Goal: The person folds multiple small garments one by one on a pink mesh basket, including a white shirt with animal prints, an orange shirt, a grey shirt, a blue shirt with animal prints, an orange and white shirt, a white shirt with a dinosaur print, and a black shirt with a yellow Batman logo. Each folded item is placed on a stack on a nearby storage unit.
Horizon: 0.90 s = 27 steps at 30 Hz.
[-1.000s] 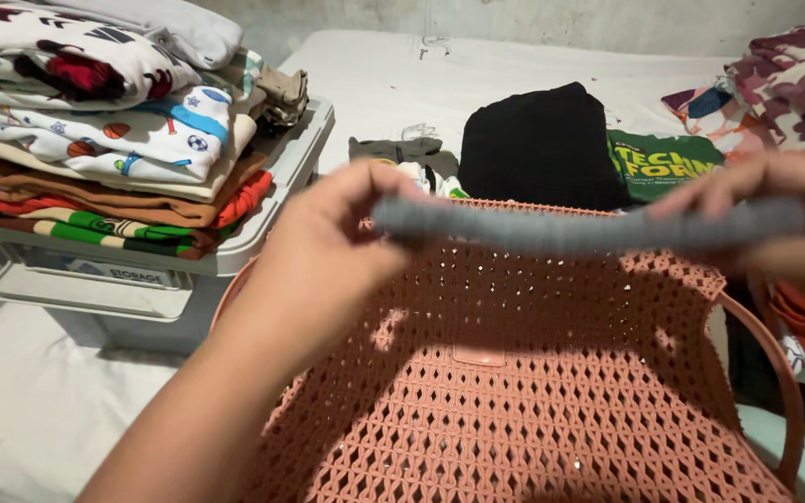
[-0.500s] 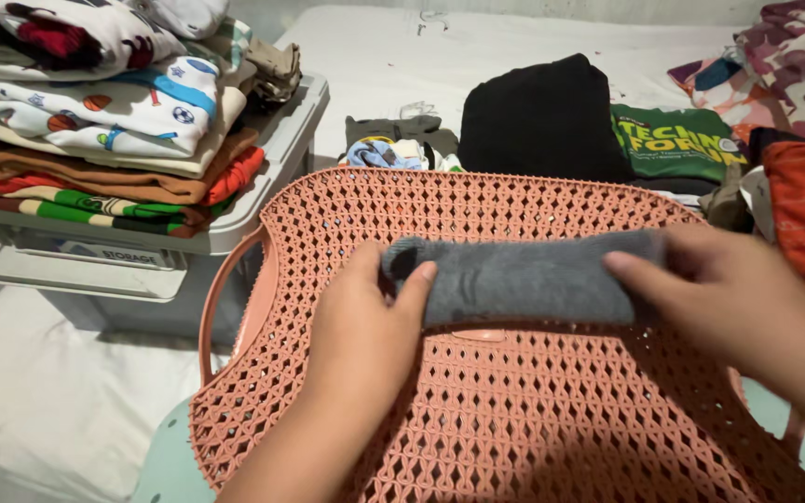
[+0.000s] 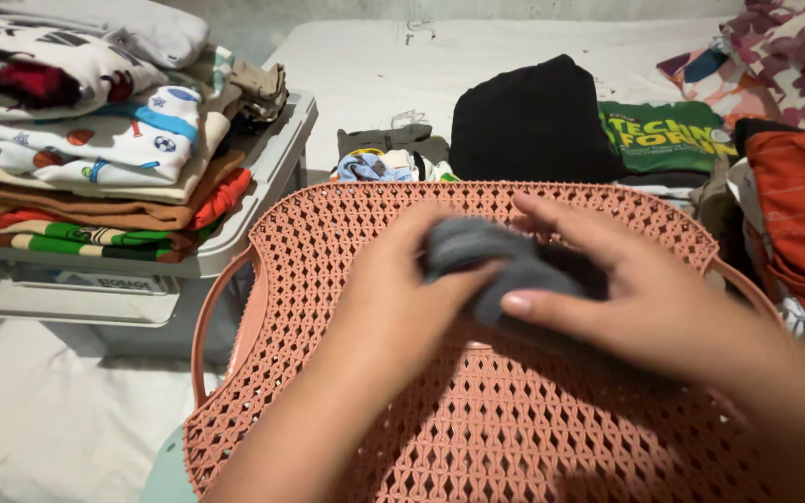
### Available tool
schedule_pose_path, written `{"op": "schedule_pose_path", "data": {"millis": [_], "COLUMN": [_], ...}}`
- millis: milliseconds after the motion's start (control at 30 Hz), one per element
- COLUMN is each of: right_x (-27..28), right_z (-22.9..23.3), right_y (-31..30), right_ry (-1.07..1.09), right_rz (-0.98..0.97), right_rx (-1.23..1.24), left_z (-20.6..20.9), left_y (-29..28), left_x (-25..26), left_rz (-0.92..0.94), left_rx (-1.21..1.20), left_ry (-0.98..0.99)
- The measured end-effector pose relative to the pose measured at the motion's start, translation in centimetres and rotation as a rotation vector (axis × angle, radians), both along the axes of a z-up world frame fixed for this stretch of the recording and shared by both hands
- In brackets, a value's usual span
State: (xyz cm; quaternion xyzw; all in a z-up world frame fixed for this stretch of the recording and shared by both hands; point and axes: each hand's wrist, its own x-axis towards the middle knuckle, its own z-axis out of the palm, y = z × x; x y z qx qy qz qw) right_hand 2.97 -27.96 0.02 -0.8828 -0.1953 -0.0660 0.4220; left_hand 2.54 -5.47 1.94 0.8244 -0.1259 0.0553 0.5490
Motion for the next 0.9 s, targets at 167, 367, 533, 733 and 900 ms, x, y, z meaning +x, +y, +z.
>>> {"op": "schedule_pose_path", "data": {"millis": [167,367,533,733,900], "right_x": [-1.6,-3.7,-3.7,-2.7,-3.5], "right_z": [1.4,1.3,0.5,1.2,1.7], "right_y": [-3.7,-10.1,-13.9,-20.0,-25.2], "right_ry": [0.135,0.089,-0.119,-0.297,-0.357], "right_rz": [0.069,-0.361,-0.475,-0.681,-0.873], "right_rx": [0.393,0.659,0.67,0.645,0.586], "left_z": [2.1,1.8,0.4,1.0,2.5], "left_y": [-4.0,-12.3,-20.8,-30.1,-36.0], "left_x": [0.8,1.7,0.3,0.4,1.8], "left_rz": [-0.31,-0.29,-0.32,-0.396,-0.527], "left_rx": [-0.25,-0.454,-0.397,-0.283,0.058], "left_ry": [-0.321,0.008,0.002,-0.011,0.075]}}
